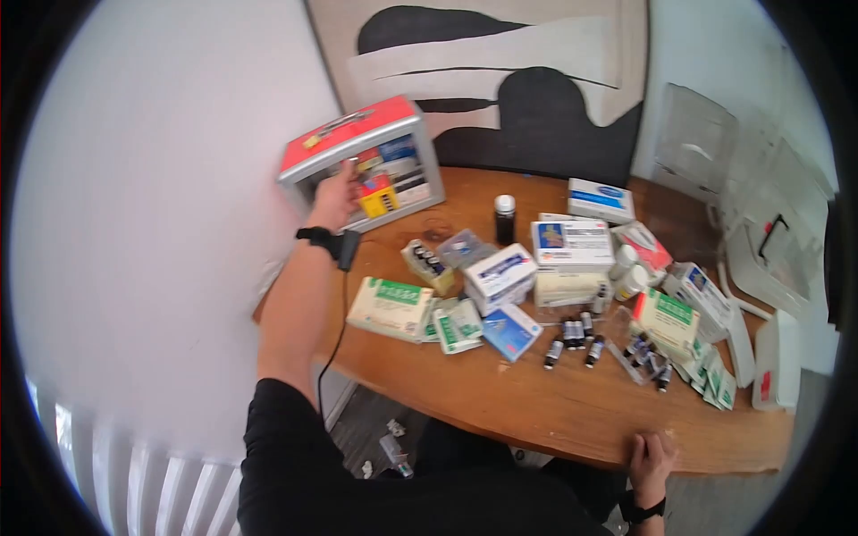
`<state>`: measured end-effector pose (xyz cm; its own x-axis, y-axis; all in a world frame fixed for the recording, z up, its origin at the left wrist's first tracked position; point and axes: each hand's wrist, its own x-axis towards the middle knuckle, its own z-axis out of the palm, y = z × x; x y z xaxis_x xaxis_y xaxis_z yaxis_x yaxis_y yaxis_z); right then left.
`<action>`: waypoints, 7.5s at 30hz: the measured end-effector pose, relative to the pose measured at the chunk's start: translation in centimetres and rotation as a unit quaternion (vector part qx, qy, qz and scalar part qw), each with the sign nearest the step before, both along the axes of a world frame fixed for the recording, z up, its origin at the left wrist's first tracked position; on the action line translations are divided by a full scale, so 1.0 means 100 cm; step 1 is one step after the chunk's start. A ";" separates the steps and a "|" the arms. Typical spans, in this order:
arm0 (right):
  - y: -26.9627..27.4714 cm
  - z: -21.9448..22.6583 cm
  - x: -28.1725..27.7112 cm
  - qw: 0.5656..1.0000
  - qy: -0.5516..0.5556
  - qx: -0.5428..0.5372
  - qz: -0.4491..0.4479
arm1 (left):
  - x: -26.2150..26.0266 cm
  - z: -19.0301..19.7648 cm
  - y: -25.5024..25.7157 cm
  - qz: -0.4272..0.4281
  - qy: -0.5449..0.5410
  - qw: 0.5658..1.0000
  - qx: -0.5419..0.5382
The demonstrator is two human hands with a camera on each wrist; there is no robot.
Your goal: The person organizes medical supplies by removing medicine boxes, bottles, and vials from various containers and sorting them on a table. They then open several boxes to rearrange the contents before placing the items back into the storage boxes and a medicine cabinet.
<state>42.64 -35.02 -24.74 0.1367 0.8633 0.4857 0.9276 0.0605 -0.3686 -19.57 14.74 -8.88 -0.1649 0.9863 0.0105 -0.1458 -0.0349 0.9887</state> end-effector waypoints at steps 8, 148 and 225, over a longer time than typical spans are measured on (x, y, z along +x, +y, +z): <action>0.008 0.029 -0.011 1.000 -0.003 0.011 0.017 | 0.009 0.014 -0.002 0.015 -0.029 0.999 -0.013; 0.022 0.054 -0.023 1.000 0.000 0.002 0.011 | 0.166 0.052 -0.002 -0.161 0.677 0.620 0.362; 0.002 -0.011 -0.006 0.996 0.034 0.035 -0.071 | -0.054 0.006 0.054 -0.091 0.732 0.669 0.087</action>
